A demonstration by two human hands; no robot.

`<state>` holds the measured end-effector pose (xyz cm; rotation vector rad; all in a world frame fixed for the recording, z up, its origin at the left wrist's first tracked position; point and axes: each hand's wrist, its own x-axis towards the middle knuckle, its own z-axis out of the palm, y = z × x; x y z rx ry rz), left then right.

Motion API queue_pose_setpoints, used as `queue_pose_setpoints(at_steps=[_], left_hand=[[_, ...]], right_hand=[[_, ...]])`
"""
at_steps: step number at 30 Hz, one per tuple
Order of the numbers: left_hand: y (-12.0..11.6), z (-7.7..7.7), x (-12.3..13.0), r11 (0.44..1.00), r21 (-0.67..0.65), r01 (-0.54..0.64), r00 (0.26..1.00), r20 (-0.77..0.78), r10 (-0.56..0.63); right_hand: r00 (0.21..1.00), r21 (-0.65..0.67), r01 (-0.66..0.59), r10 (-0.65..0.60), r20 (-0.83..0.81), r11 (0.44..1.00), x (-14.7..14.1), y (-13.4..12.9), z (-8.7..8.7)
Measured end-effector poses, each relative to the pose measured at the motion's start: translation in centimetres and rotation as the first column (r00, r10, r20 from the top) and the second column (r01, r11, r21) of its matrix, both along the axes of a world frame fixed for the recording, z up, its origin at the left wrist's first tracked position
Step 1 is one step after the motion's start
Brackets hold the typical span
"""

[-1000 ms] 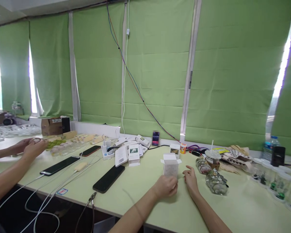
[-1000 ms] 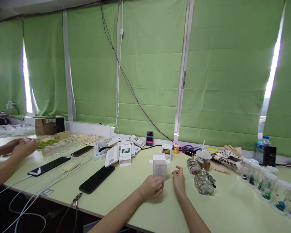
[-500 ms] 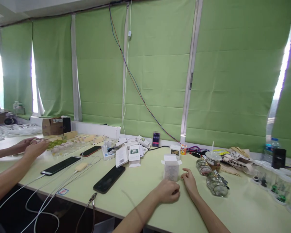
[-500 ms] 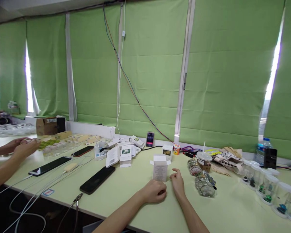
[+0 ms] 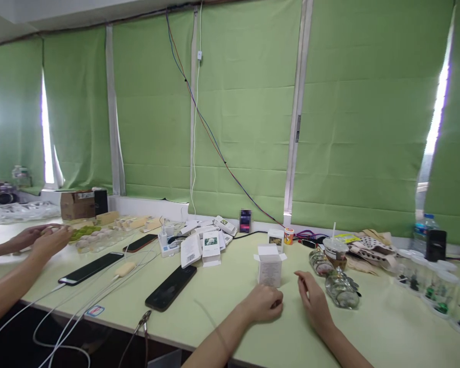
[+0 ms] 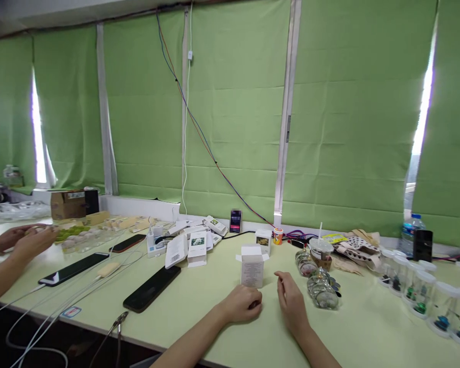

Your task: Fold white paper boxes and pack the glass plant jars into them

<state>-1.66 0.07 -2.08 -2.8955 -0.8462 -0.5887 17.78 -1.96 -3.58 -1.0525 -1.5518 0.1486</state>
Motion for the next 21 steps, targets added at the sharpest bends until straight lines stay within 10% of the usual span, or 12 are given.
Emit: queue_pose_setpoints(at_steps=[4, 8, 21], left_hand=[[0.0, 0.1, 0.0, 1.000, 0.000, 0.019, 1.000, 0.018, -0.019], [0.0, 0.1, 0.0, 1.000, -0.011, 0.012, 1.000, 0.018, -0.012], [-0.1, 0.2, 0.0, 1.000, 0.001, -0.028, 0.999, -0.041, 0.028]], right_hand=[[0.968, 0.246, 0.231, -0.248, 0.038, 0.941, 5.7, -1.0, -0.1], [0.859, 0.150, 0.512, -0.510, -0.055, 0.846, 12.4, -0.9, -0.8], [0.935, -0.096, 0.336, -0.320, 0.153, 0.937, 16.1, -0.4, -1.7]])
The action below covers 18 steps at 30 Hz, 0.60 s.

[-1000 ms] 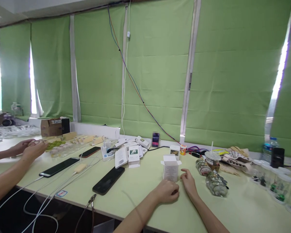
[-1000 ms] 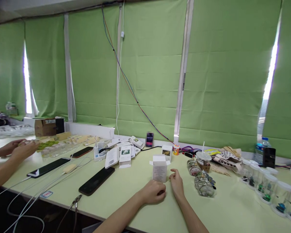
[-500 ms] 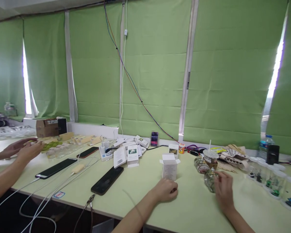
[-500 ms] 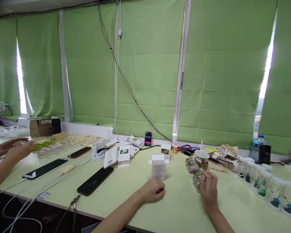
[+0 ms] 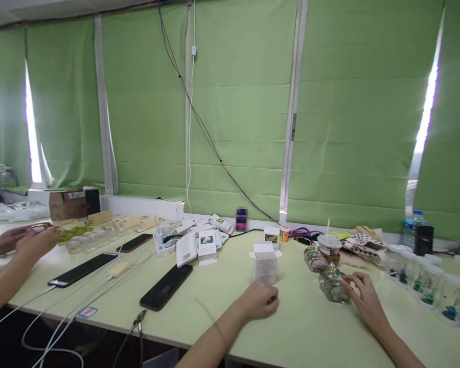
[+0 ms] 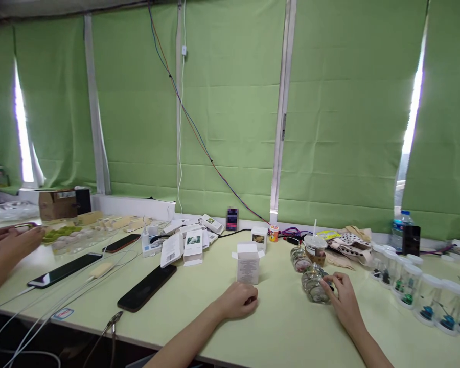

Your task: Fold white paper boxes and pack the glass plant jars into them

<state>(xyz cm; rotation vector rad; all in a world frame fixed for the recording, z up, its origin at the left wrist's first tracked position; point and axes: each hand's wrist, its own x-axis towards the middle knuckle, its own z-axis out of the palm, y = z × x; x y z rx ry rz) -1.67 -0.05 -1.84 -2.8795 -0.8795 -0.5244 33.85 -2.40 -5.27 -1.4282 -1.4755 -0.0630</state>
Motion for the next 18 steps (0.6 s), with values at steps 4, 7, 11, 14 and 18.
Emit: queue_pose_setpoints(at_steps=[4, 7, 11, 14, 18], left_hand=[[-0.2, 0.2, 0.0, 1.000, 0.005, -0.006, 1.000, -0.012, 0.006], [-0.2, 0.3, 0.0, 1.000, 0.017, 0.002, 1.000, -0.009, -0.001], [-0.2, 0.3, 0.0, 1.000, 0.020, 0.011, 1.000, 0.000, -0.011], [-0.1, 0.3, 0.0, 1.000, 0.020, 0.019, 1.000, 0.003, -0.019], [-0.1, 0.2, 0.1, 1.000, 0.015, 0.014, 1.000, 0.009, -0.014]], right_hand=[[1.000, 0.007, 0.002, -0.002, 0.010, 1.000, 0.1, 0.1, 0.0], [0.999, -0.011, -0.030, 0.030, 0.027, 1.000, -0.2, -0.2, 0.2], [0.993, -0.113, -0.111, 0.116, 0.035, 0.987, -1.3, -1.1, 0.7], [0.985, -0.187, -0.171, 0.166, -0.042, 0.967, -2.3, -1.9, 1.0], [0.918, -0.274, -0.357, 0.282, -0.278, 0.893, -3.4, -2.3, 0.9]])
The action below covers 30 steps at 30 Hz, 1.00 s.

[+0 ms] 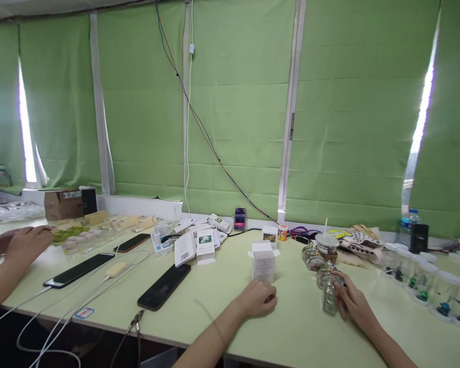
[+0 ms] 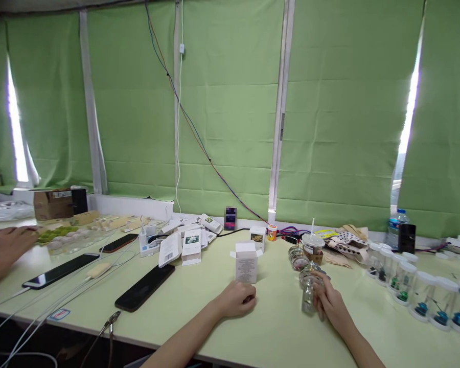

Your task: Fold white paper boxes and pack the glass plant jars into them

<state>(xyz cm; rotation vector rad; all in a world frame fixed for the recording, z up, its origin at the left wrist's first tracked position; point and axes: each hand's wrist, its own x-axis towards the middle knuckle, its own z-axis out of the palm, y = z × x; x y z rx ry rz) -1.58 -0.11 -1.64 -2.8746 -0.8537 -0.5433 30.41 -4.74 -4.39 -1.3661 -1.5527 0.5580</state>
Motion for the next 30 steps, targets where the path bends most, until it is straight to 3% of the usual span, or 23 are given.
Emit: queue_pose_setpoints(at_steps=[3, 6, 10, 14, 22, 30], left_hand=[[0.0, -0.1, 0.0, 1.000, -0.015, -0.003, 1.000, 0.007, 0.003], [0.1, -0.1, 0.0, 1.000, -0.018, -0.003, 1.000, 0.013, 0.003], [0.0, -0.1, -0.1, 1.000, 0.005, 0.003, 1.000, 0.010, -0.003], [0.0, 0.0, -0.1, 1.000, 0.014, -0.002, 1.000, 0.002, 0.002], [-0.1, 0.2, 0.0, 1.000, 0.003, -0.008, 1.000, -0.013, 0.008], [-0.8, 0.6, 0.5, 0.993, -0.118, -0.006, 0.998, 0.056, 0.013]], right_hand=[[0.994, -0.058, -0.098, 0.095, -0.052, 0.994, -0.2, 0.2, -0.3], [0.996, -0.083, -0.081, 0.085, 0.038, 0.993, 0.1, 0.6, -0.5], [0.976, 0.028, 0.016, -0.021, 0.219, 0.999, 0.4, 0.7, -0.4], [0.938, 0.144, 0.034, -0.081, 0.338, 0.989, 0.4, 0.7, -0.2], [0.939, 0.127, -0.014, -0.030, 0.343, 0.992, 0.5, 0.6, -0.4], [0.952, 0.072, -0.174, 0.149, 0.268, 0.982, -1.3, 0.1, 0.0]])
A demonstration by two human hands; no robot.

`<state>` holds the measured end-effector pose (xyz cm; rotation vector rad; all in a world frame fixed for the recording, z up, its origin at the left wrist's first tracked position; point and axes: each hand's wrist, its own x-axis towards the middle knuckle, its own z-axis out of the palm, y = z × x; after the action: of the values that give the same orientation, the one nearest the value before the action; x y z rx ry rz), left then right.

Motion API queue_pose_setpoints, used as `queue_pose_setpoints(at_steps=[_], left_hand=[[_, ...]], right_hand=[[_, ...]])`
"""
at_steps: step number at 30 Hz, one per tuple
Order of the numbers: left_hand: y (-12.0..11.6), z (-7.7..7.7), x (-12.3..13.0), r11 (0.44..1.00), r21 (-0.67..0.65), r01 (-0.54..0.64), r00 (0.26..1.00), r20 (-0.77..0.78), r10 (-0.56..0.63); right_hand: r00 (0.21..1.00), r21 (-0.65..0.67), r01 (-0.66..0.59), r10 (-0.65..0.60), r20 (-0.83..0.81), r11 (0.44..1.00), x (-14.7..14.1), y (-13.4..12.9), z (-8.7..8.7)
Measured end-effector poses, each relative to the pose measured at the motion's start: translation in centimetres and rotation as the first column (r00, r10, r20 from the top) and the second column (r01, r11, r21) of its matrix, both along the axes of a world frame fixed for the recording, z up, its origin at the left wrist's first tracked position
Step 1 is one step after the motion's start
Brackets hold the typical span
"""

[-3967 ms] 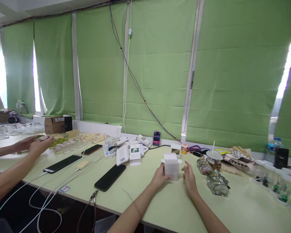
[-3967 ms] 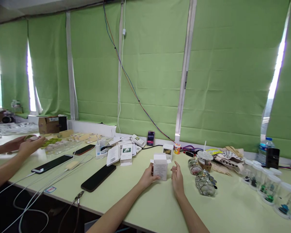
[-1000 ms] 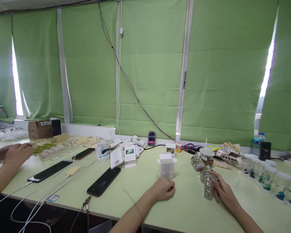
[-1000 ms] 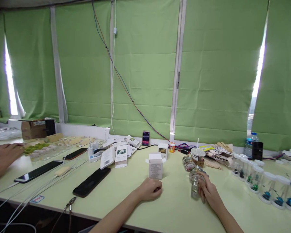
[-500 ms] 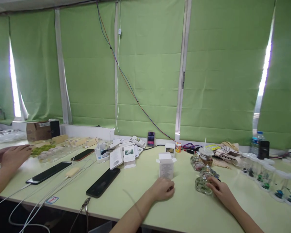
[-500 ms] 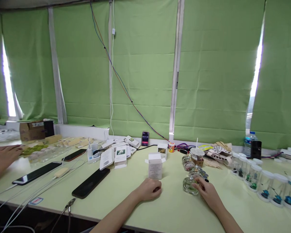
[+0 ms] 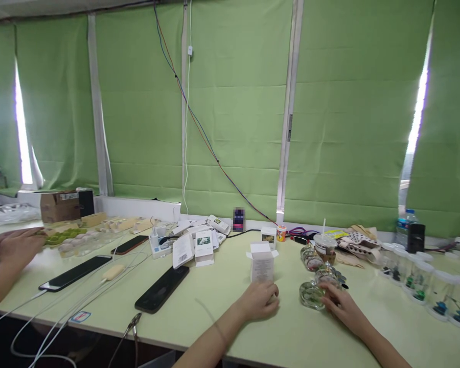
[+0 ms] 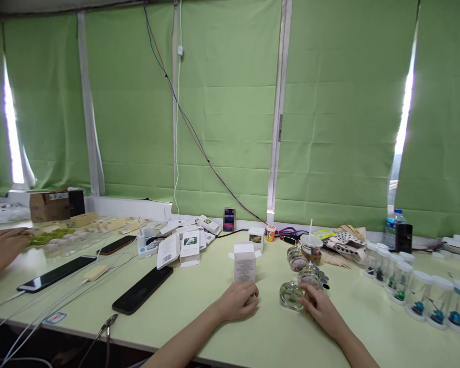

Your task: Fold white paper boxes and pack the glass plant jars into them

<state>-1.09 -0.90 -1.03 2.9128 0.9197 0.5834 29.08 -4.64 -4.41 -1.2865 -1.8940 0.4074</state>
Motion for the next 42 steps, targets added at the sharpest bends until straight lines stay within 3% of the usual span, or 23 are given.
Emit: queue_pose_setpoints(at_steps=[3, 5, 6, 8, 10, 12, 14, 19, 24, 29, 32, 36, 39, 42], left_hand=[[-0.3, -0.3, 1.2, 0.998, -0.066, -0.009, 0.997, 0.074, 0.014], [-0.4, -0.6, 2.4, 0.993, -0.120, -0.008, 0.991, 0.130, 0.024], [-0.5, -0.7, 3.1, 0.988, -0.154, 0.006, 0.988, 0.155, 0.018], [-0.5, -1.0, 4.4, 0.974, -0.223, 0.043, 0.980, 0.198, 0.002], [-0.2, -1.2, 5.6, 0.954, -0.288, 0.079, 0.970, 0.242, -0.007], [0.2, -1.4, 6.6, 0.929, -0.356, 0.100, 0.957, 0.291, 0.009], [0.7, -1.6, 7.4, 0.904, -0.415, 0.102, 0.943, 0.328, 0.044], [1.3, -1.7, 7.3, 0.883, -0.465, 0.060, 0.925, 0.359, 0.126], [1.0, -1.4, 6.1, 0.880, -0.472, 0.058, 0.919, 0.370, 0.137], [0.7, -1.4, 5.8, 0.877, -0.460, 0.136, 0.903, 0.421, 0.080], [0.7, -1.5, 5.9, 0.882, -0.453, 0.132, 0.908, 0.412, 0.075], [0.7, -1.5, 6.0, 0.898, -0.431, 0.086, 0.898, 0.424, 0.117], [0.7, -1.5, 6.1, 0.904, -0.423, 0.052, 0.885, 0.439, 0.155], [0.7, -1.5, 6.1, 0.907, -0.421, 0.020, 0.875, 0.446, 0.188]], right_hand=[[0.996, -0.033, 0.021, -0.024, -0.089, 0.999, -0.3, -0.1, 0.1], [0.966, 0.039, 0.226, -0.218, -0.141, 0.973, 0.1, 0.0, 0.2], [0.923, 0.079, 0.361, -0.345, -0.169, 0.929, 0.5, 0.1, 0.3], [0.796, 0.137, 0.599, -0.566, -0.216, 0.789, 1.4, 0.6, 0.1], [0.699, 0.181, 0.715, -0.683, -0.212, 0.676, 2.5, 1.3, -0.5], [0.671, 0.221, 0.740, -0.721, -0.173, 0.635, 3.5, 2.0, -1.2], [0.678, 0.221, 0.732, -0.719, -0.150, 0.644, 4.1, 2.6, -2.0], [0.742, 0.087, 0.669, -0.658, -0.126, 0.738, 4.8, 2.9, -2.9], [0.723, 0.040, 0.688, -0.678, -0.130, 0.725, 4.8, 1.8, -2.1], [0.697, 0.026, 0.679, -0.633, -0.337, 0.734, 3.4, 0.0, -1.1], [0.738, 0.035, 0.570, -0.493, -0.460, 0.821, 2.1, -0.5, -0.7], [0.856, -0.017, 0.255, -0.234, -0.461, 0.967, 1.2, -0.3, -0.6], [0.856, -0.108, 0.127, -0.164, -0.490, 0.986, 1.3, 0.0, -0.5], [0.836, -0.089, 0.199, -0.217, -0.504, 0.976, 1.6, -0.1, -0.4]])
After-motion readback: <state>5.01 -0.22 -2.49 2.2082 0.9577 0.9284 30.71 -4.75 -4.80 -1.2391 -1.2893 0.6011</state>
